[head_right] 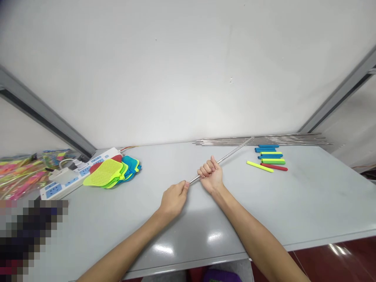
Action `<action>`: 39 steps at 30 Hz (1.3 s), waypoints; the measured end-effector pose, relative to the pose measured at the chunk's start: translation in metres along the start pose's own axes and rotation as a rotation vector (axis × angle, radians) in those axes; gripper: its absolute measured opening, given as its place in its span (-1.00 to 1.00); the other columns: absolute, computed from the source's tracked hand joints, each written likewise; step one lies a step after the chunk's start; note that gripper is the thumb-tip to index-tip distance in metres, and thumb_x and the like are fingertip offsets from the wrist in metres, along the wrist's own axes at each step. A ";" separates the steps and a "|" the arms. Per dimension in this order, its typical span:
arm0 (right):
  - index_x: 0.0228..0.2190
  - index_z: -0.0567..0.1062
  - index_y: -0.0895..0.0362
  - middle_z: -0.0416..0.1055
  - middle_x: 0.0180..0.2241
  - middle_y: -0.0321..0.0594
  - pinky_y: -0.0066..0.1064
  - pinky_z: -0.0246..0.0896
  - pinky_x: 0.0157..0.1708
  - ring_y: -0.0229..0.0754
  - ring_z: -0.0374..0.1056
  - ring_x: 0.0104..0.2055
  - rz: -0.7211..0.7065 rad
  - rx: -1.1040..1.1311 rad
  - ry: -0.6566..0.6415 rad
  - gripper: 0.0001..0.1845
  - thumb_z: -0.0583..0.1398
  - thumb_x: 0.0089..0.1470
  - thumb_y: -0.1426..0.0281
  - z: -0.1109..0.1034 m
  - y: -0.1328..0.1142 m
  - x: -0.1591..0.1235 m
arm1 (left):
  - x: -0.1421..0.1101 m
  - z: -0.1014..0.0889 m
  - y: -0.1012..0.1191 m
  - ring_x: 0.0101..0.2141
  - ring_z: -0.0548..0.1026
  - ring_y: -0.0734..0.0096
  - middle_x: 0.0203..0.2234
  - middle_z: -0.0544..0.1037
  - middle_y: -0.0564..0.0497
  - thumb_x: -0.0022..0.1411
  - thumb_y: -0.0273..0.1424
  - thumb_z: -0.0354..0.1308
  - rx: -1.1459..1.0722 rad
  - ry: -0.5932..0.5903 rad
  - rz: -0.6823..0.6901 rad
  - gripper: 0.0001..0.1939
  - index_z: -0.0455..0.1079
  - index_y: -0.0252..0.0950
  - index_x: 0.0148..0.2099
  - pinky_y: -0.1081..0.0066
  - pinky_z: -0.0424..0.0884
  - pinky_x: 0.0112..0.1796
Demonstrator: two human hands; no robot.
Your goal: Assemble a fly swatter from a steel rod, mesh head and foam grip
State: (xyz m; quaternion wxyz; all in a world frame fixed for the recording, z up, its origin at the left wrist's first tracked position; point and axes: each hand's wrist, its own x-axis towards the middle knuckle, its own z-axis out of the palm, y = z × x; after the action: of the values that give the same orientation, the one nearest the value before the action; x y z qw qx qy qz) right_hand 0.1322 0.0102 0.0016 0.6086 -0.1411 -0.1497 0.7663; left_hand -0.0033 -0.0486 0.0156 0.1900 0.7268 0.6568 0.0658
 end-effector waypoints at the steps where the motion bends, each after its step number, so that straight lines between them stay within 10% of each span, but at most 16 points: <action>1: -0.76 -0.15 0.14 -0.26 -0.81 -0.45 -0.50 -0.15 -0.74 -0.39 -0.29 -0.76 0.003 0.003 -0.005 -0.51 -0.01 0.03 0.30 0.000 0.000 0.000 | 0.000 0.000 0.000 -0.50 0.37 0.44 -0.53 0.43 0.03 0.21 -0.20 -0.47 -0.002 0.003 0.001 -0.52 0.24 -0.24 -0.40 0.48 0.10 -0.55; 39: -0.77 -0.15 0.14 -0.28 -0.81 -0.42 -0.47 -0.15 -0.72 -0.36 -0.28 -0.75 0.096 0.052 -0.133 -0.51 -0.02 0.03 0.32 0.003 -0.008 -0.001 | 0.006 -0.004 -0.001 -0.62 0.17 0.49 -0.67 0.27 0.07 0.14 -0.12 -0.37 -0.340 -0.045 0.023 -0.51 0.20 -0.28 -0.57 0.50 0.00 -0.60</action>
State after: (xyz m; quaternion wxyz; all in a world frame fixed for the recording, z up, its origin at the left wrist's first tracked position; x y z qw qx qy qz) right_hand 0.1381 0.0110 0.0070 0.5633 -0.0811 -0.1626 0.8060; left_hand -0.0051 -0.0422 0.0178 0.3243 0.6930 0.6232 0.1619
